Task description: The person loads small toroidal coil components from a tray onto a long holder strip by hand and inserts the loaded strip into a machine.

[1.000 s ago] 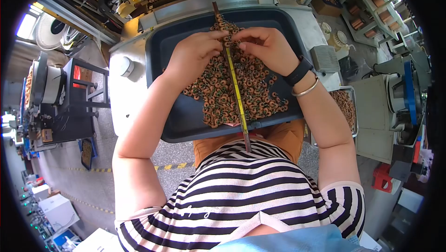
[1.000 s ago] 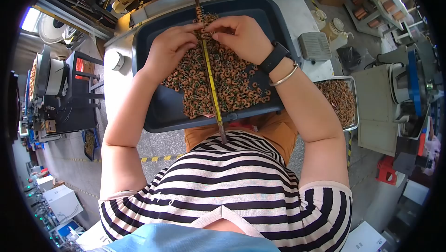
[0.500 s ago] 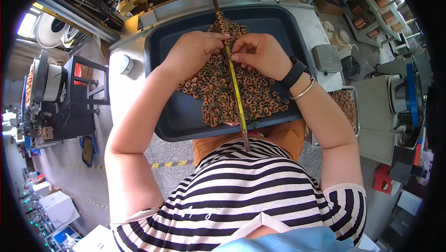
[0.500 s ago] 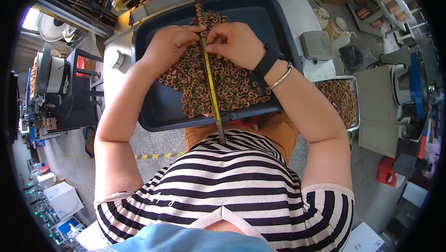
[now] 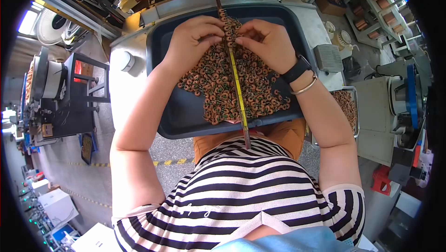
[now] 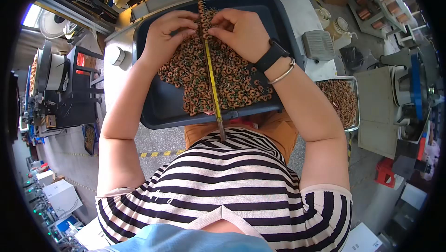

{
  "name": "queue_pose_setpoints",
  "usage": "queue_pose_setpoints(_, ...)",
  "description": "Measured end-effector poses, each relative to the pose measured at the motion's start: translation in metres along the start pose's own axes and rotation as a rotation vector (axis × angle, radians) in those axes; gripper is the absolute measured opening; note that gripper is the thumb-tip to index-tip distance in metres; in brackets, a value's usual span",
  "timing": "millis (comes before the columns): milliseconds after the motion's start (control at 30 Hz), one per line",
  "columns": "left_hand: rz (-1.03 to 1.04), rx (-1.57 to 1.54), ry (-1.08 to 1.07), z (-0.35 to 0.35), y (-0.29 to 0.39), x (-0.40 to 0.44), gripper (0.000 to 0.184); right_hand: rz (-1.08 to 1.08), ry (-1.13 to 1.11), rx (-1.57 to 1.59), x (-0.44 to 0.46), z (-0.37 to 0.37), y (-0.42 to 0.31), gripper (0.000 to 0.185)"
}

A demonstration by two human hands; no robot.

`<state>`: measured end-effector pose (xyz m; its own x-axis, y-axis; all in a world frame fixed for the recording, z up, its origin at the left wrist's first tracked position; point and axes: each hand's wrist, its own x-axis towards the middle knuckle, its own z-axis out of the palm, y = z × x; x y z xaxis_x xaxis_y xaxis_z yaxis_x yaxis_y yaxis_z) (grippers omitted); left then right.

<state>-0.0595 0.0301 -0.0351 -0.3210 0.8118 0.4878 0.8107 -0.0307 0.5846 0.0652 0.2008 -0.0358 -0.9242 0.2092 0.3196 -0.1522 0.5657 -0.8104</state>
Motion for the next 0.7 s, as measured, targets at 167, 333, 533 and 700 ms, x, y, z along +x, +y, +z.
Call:
queue_pose_setpoints(167,-0.396,-0.633,-0.052,0.003,0.005,0.002,0.024,-0.138,-0.068,0.074,-0.002,0.002,-0.019,0.016)
queue_pose_setpoints(333,-0.12,-0.04,-0.045,0.004,0.01,0.003,0.034,0.053,-0.16,0.168,-0.004,-0.002,-0.003,0.016)
queue_pose_setpoints(533,0.068,0.466,-0.128,0.012,-0.005,-0.002,0.036,0.203,-0.287,0.195,-0.008,-0.003,-0.008,0.011)
queue_pose_setpoints(700,0.121,0.487,-0.152,0.009,-0.013,0.002,0.036,0.032,-0.235,0.112,-0.01,-0.001,0.0,0.01)
